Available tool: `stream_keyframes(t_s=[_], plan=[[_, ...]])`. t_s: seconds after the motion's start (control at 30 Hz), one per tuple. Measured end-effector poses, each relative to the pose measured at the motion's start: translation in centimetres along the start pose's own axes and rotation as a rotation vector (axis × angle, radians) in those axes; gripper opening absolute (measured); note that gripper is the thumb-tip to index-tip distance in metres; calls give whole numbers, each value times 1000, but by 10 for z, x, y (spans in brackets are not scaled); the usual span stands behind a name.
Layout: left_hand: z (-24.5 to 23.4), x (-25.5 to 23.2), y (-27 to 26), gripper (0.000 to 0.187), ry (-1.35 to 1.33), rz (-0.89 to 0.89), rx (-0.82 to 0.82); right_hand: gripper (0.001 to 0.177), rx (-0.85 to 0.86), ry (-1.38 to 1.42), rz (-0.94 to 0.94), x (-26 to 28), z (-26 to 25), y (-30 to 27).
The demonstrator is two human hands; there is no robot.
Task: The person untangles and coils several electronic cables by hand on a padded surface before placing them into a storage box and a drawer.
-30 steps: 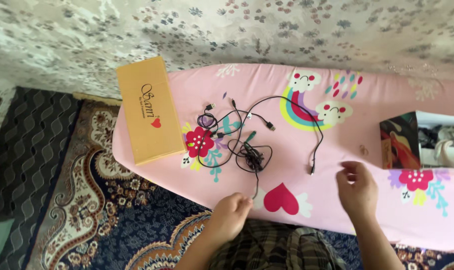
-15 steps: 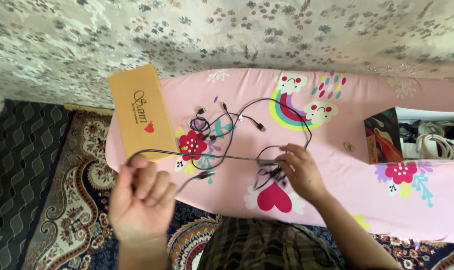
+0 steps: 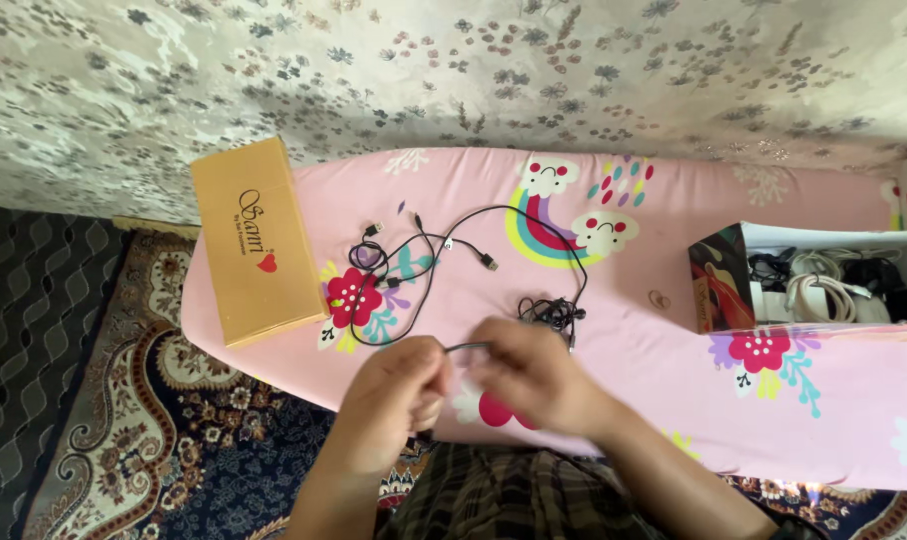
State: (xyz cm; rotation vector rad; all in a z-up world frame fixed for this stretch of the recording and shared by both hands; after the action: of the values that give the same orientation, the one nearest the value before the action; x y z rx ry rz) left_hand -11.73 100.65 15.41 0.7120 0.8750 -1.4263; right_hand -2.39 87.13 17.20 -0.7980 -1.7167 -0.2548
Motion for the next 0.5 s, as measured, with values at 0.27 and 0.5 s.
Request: stream_keyframes(t_s=[0.27, 0.5], plan=[[24, 3, 15, 26, -34, -6, 102, 19, -489, 152, 124, -48, -61, 6], [29, -11, 110, 45, -307, 339, -76, 25, -392, 77, 123, -39, -27, 21]])
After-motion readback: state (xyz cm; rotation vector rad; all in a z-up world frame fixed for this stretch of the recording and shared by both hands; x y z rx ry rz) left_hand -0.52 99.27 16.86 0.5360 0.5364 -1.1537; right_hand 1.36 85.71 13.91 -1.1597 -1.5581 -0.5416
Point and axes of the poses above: each hand's wrist, its own y-axis towards the middle knuckle, its own z-axis out of the palm, x = y × z, the point moved 7 cm from there along y, towards the middle knuckle, and after that the axes turned 11 degrees about z, right-handed, at the moved point
